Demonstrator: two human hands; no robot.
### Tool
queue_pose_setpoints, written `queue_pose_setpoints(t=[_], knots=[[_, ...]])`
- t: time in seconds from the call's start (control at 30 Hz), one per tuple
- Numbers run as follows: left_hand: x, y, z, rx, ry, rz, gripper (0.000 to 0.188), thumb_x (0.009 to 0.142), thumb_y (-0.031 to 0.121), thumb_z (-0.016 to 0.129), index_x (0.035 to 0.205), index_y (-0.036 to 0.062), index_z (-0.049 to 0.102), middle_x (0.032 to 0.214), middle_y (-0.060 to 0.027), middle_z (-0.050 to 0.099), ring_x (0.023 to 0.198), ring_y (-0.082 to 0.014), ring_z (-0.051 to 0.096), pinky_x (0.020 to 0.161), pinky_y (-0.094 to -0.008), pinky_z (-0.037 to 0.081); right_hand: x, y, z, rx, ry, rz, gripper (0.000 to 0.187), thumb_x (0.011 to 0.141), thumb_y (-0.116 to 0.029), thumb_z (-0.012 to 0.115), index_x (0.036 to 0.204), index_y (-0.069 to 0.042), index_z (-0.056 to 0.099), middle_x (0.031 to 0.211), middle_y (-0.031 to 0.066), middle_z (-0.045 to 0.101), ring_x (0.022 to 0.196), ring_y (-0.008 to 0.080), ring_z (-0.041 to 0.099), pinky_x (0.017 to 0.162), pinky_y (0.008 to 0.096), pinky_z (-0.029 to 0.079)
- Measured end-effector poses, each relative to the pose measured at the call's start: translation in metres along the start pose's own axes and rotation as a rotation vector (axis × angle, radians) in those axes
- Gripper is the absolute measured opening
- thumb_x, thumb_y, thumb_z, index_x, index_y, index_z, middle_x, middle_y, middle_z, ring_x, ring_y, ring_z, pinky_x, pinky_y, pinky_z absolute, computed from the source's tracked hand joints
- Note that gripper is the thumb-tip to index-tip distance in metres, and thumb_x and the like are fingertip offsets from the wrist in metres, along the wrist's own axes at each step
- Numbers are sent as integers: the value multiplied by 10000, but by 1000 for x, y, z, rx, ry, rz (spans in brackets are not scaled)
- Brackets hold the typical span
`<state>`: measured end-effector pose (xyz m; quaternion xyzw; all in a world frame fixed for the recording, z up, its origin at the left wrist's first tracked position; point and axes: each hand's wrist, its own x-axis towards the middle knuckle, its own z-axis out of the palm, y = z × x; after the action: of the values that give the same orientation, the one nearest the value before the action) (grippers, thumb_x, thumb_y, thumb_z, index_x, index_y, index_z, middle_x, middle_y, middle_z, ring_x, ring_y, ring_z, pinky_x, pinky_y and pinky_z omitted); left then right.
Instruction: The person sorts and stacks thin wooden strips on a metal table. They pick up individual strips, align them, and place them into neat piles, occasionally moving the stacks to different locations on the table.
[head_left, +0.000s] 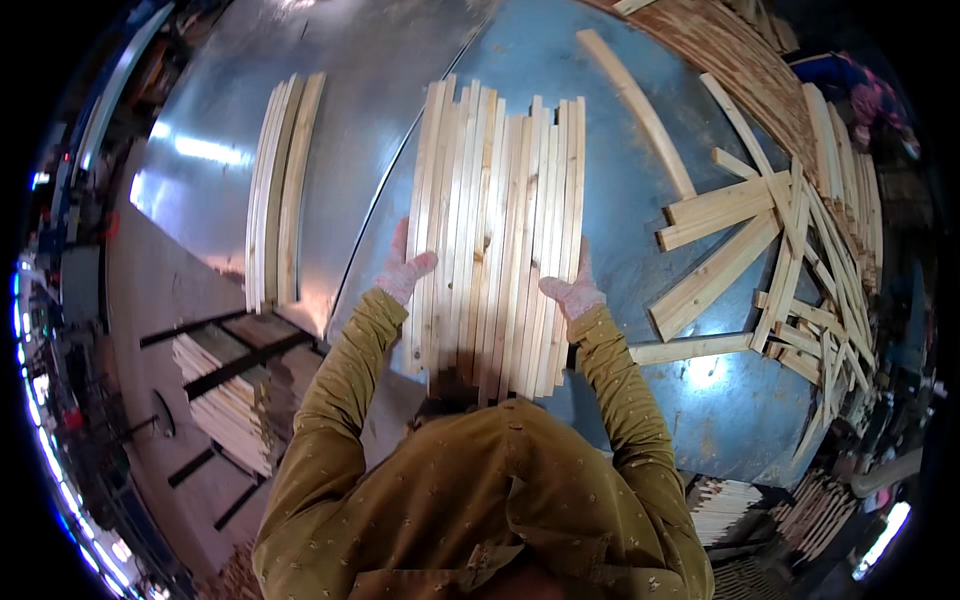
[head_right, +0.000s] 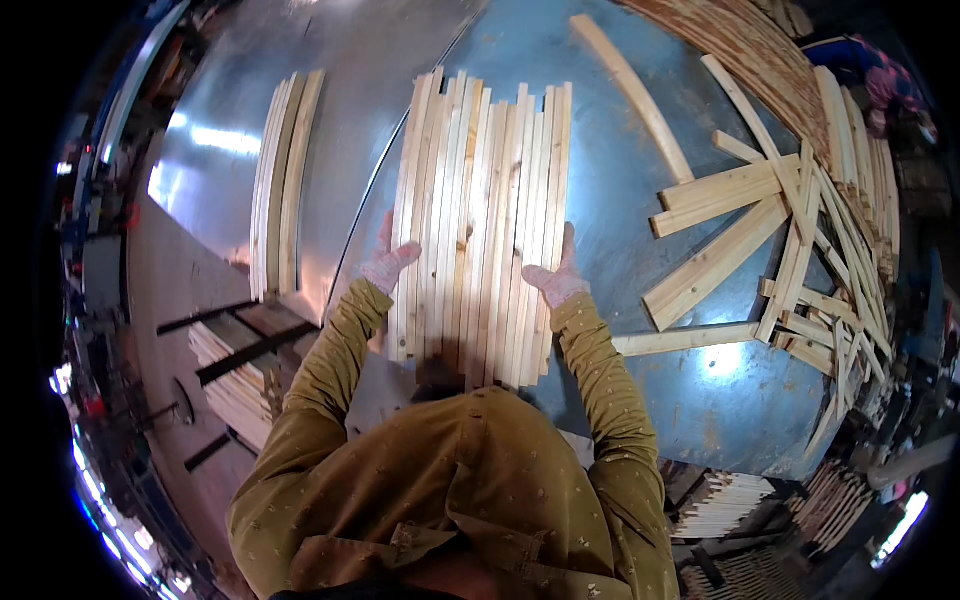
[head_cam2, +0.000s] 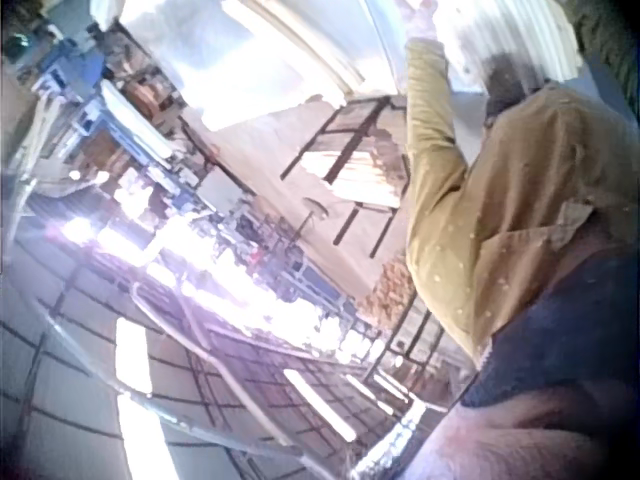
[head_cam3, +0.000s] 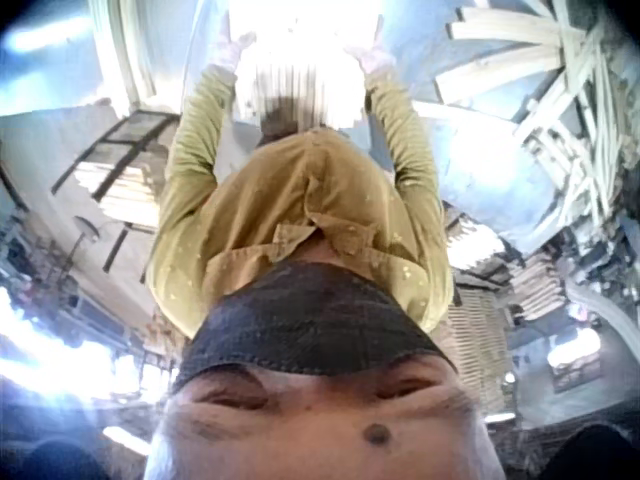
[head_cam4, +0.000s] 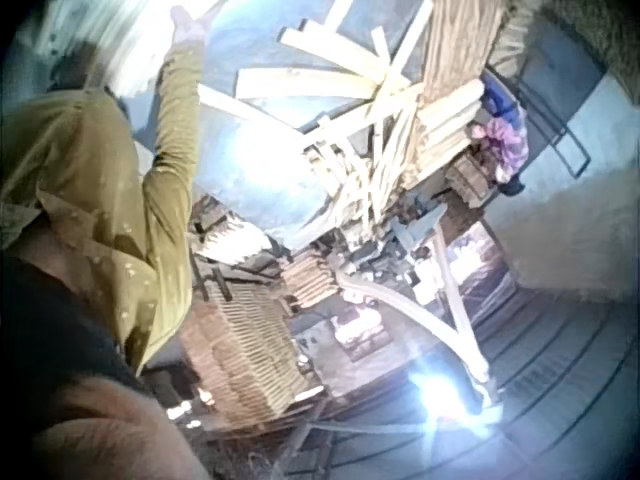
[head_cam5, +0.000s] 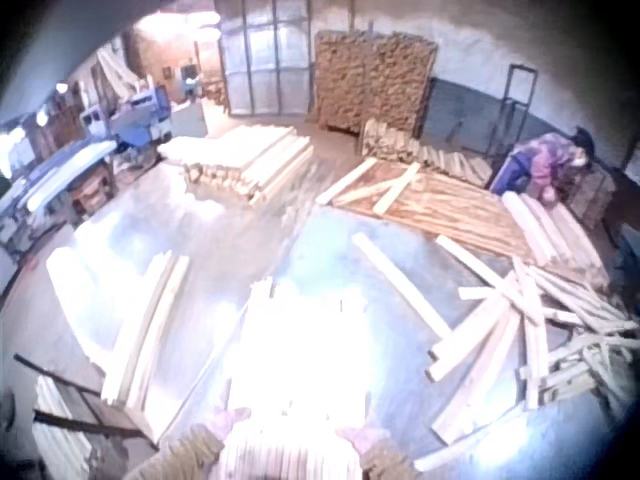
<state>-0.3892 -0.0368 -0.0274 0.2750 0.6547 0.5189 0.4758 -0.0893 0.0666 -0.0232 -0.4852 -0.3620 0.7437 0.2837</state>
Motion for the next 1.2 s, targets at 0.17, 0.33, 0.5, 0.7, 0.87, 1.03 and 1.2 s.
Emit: queue_pose_setpoints(t=[0.17, 0.33, 0.5, 0.7, 0.87, 1.03, 1.2], knots=[[-24, 46, -21, 897, 15, -126, 644, 952, 519, 507, 1409, 66, 489, 1435, -206, 467, 1327, -380, 440, 1121, -410, 344, -15, 11, 10, -193, 122, 29, 1038, 797, 12, 754, 1585, -138, 96, 1402, 147, 526, 1254, 254, 521, 1054, 333, 417], [-5, 61, -100, 1421, 274, -25, 758, 905, 557, 551, 1483, 88, 402, 1495, -181, 424, 1390, -310, 400, 1157, -397, 304, -14, 16, 38, -39, 137, -24, 1021, 795, 69, 722, 1585, -217, 141, 1446, 108, 480, 1274, 236, 481, 1093, 335, 366], [7, 118, -195, 1364, 622, -656, 1238, 701, 667, 735, 1580, 144, 38, 1618, -221, 125, 1469, -366, 249, 1177, -447, 254, -12, -1, 74, -32, 154, 97, 995, 838, 104, 640, 1586, -285, 111, 1520, 92, 386, 1331, 227, 425, 1165, 377, 276], [16, 99, -230, 1243, 337, -512, 1152, 751, 528, 765, 1576, 147, 57, 1605, -224, 158, 1438, -397, 297, 1132, -487, 331, 15, 11, 132, 116, 202, 52, 920, 834, 215, 530, 1574, -228, 210, 1465, 98, 450, 1245, 215, 503, 1093, 300, 365], [30, 95, -292, 1144, 96, -362, 949, 831, 393, 654, 1565, 120, 118, 1526, -257, 304, 1319, -434, 444, 1077, -506, 397, 32, 12, 249, 48, 215, 56, 834, 924, 120, 473, 1583, -252, 123, 1469, 140, 443, 1253, 248, 502, 1087, 339, 404], [55, 47, -363, 1233, 171, 39, 814, 870, 395, 572, 1532, 82, 219, 1474, -239, 380, 1222, -444, 506, 1005, -473, 455, 89, 86, 310, 137, -42, -187, 906, 906, 51, 584, 1585, -264, 75, 1543, 96, 311, 1343, 233, 402, 1165, 371, 283], [74, 44, -454, 1137, 243, 231, 773, 910, 491, 555, 1507, 77, 291, 1412, -224, 460, 1194, -415, 530, 1001, -457, 457, 105, 95, 401, 330, 194, 170, 688, 969, -42, 551, 1544, -228, 223, 1536, 1, 282, 1337, 210, 361, 1175, 616, 179]])
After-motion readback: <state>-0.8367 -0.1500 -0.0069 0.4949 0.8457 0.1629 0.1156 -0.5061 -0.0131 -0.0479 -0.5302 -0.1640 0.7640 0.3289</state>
